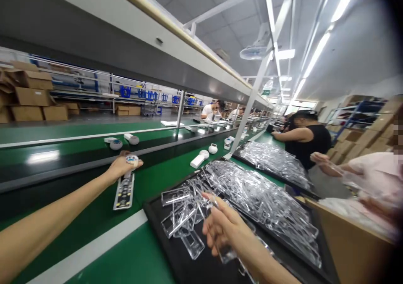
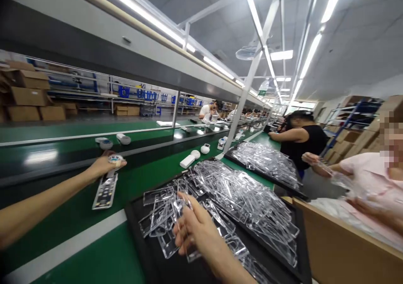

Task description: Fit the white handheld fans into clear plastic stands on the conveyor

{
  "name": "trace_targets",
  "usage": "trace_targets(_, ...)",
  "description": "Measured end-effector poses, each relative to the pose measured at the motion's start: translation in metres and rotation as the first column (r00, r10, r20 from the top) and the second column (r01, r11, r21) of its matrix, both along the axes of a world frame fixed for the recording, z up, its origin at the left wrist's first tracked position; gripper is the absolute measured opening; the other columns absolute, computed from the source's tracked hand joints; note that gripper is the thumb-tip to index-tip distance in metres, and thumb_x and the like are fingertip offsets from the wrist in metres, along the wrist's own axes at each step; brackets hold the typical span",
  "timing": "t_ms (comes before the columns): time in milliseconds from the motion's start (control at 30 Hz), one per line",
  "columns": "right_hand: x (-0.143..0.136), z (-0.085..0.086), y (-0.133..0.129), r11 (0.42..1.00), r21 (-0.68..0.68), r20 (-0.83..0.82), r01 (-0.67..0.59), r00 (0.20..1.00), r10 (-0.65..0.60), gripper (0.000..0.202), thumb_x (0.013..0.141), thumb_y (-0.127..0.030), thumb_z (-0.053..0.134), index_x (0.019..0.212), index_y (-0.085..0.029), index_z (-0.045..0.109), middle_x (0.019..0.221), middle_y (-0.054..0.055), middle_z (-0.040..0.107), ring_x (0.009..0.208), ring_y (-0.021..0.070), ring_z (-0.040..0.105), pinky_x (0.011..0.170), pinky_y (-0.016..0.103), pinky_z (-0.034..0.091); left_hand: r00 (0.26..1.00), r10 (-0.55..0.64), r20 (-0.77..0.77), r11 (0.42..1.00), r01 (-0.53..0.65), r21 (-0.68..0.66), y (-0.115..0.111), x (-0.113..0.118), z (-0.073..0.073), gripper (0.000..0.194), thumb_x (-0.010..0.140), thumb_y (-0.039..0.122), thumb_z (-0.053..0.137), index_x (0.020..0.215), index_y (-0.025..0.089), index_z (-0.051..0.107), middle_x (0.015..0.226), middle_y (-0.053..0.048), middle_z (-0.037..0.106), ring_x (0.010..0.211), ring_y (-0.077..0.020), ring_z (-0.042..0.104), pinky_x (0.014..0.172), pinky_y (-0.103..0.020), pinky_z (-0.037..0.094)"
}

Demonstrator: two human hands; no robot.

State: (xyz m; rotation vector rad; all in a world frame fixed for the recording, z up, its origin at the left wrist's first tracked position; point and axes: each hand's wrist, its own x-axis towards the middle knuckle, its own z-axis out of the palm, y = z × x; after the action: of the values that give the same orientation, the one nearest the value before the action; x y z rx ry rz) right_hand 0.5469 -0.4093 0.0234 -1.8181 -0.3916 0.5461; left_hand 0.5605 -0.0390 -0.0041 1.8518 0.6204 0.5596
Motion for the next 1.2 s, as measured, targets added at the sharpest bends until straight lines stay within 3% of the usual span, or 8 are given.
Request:
trace_targets(133, -0.011, 0.016, 0.057, 0.936, -0.347, 0.546, -0.052, 0.8, 0.247, 0.055, 0.096, -0.046, 0.033, 0.145, -0.023, 0.04, 0.107, 0.012, 0.06, 0.097, 0.0264, 0.059, 0.085, 0.045, 0.05, 0.986, -0.073, 0.151, 0.924, 0.124, -0.361, -0.038, -0.042, 0.043, 0.054, 0.044, 0.041, 0.083, 0.087, 0.018, 0.06, 0.08, -0.004, 0.062, 0.071, -0.019, 0.057, 0.063, -0.029, 0.042)
trace_targets(267, -0.033, 0.011, 0.115, 0.868, -0.493, 0.743, 0.048, 0.543, 0.391, 0.054, 0.093, -0.027, 0.047, 0.144, -0.013, 0.041, 0.105, 0.016, 0.056, 0.1, 0.0309, 0.056, 0.085, 0.047, 0.05, 0.956, -0.086, 0.282, 0.84, 0.222, -0.496, -0.062, -0.07, 0.06, 0.048, 0.046, 0.038, 0.086, 0.081, 0.015, 0.063, 0.073, -0.001, 0.06, 0.063, -0.0128, 0.053, 0.062, -0.027, 0.043)
trace_targets(467, -0.058, -0.001, 0.156, 0.873, -0.463, 0.802, 0.154, 0.491, 0.339, 0.051, 0.093, -0.032, 0.051, 0.141, -0.014, 0.044, 0.098, 0.015, 0.056, 0.092, 0.03, 0.056, 0.07, 0.04, 0.053, 0.97, 0.059, 0.237, 0.875, 0.064, -0.479, -0.082, -0.103, 0.061, 0.062, 0.043, 0.041, 0.09, 0.092, 0.018, 0.059, 0.078, -0.001, 0.064, 0.063, -0.014, 0.057, 0.059, -0.028, 0.044)
trace_targets(667, -0.069, -0.022, 0.162, 0.894, -0.391, 0.873, 0.219, 0.397, 0.284, 0.056, 0.092, -0.035, 0.053, 0.144, -0.02, 0.04, 0.108, 0.018, 0.057, 0.1, 0.0336, 0.055, 0.081, 0.05, 0.048, 0.958, 0.176, 0.226, 0.844, -0.029, -0.535, -0.081, -0.116, 0.068, 0.066, 0.04, 0.038, 0.091, 0.094, 0.018, 0.058, 0.079, -0.002, 0.066, 0.063, -0.0158, 0.059, 0.057, -0.028, 0.044)
trace_targets(833, -0.068, -0.009, 0.15, 0.88, -0.465, 0.808, 0.098, 0.452, 0.376, 0.059, 0.097, -0.036, 0.045, 0.151, -0.021, 0.027, 0.096, 0.011, 0.059, 0.086, 0.0257, 0.061, 0.07, 0.037, 0.052, 0.902, 0.076, 0.424, 0.809, 0.193, -0.556, -0.087, -0.135, 0.063, 0.052, 0.053, 0.04, 0.087, 0.092, 0.018, 0.062, 0.087, -0.003, 0.066, 0.075, -0.0163, 0.061, 0.066, -0.028, 0.048)
trace_targets(933, -0.075, 0.005, 0.145, 0.896, -0.439, 0.83, 0.06, 0.408, 0.379, 0.061, 0.095, -0.036, 0.05, 0.15, -0.021, 0.03, 0.099, 0.011, 0.059, 0.092, 0.0249, 0.06, 0.077, 0.036, 0.053, 0.902, -0.053, 0.428, 0.711, 0.335, -0.618, -0.096, -0.148, 0.051, 0.047, 0.057, 0.046, 0.085, 0.09, 0.019, 0.065, 0.088, -0.004, 0.067, 0.077, -0.017, 0.061, 0.068, -0.028, 0.049)
trace_targets(1067, -0.085, 0.012, 0.146, 0.938, -0.346, 0.833, 0.038, 0.473, 0.288, 0.055, 0.093, -0.039, 0.051, 0.145, -0.027, 0.04, 0.111, 0.012, 0.057, 0.103, 0.027, 0.057, 0.078, 0.037, 0.052, 0.95, -0.039, 0.311, 0.749, 0.234, -0.62, -0.105, -0.155, 0.043, 0.048, 0.056, 0.048, 0.084, 0.09, 0.017, 0.069, 0.085, -0.005, 0.068, 0.076, -0.0191, 0.062, 0.063, -0.029, 0.049)
trace_targets(1200, -0.072, 0.016, 0.153, 0.996, -0.023, 0.671, 0.084, 0.74, -0.047, 0.042, 0.099, -0.039, 0.03, 0.113, -0.019, 0.064, 0.098, 0.01, 0.064, 0.09, 0.0227, 0.061, 0.077, 0.035, 0.048, 0.907, 0.139, 0.397, 0.833, 0.11, -0.542, -0.116, -0.153, 0.055, 0.056, 0.05, 0.044, 0.086, 0.096, 0.017, 0.07, 0.095, -0.007, 0.07, 0.088, -0.0252, 0.064, 0.066, -0.032, 0.052)
